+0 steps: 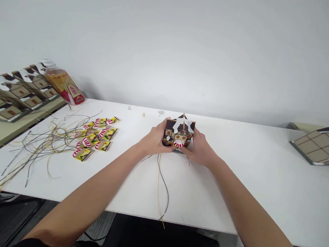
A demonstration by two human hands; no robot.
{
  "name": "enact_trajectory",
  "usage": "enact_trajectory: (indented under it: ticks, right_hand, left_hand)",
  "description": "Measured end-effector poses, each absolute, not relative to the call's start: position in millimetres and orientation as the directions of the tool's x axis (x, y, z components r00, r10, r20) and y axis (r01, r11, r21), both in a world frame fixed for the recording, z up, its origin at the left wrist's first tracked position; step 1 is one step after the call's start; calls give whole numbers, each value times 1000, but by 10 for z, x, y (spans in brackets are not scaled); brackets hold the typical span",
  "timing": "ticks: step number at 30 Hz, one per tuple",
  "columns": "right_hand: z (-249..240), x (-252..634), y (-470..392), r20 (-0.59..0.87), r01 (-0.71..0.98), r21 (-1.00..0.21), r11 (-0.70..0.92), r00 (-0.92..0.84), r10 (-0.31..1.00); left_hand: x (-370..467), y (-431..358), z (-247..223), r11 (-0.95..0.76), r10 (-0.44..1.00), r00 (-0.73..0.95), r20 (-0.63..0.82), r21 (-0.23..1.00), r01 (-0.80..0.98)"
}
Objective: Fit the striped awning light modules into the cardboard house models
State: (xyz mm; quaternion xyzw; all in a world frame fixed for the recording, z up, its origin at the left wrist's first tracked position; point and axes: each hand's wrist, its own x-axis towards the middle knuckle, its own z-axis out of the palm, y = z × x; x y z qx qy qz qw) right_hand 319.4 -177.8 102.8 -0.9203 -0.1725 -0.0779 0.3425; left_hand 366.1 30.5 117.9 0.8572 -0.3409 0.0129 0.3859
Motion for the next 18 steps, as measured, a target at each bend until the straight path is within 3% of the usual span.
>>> enact_trajectory:
  ticks: [13, 18]
  right_hand:
    - [984, 3233, -1838, 278, 414, -599, -686, 910, 306]
    - [983, 3206, -1797, 260, 369, -617, -696, 929, 262]
  left_hand:
    - [3698, 355, 1161, -442, -600, 744, 293, 654, -614]
    - [3699, 335, 1162, -425, -587, 750, 305, 673, -606]
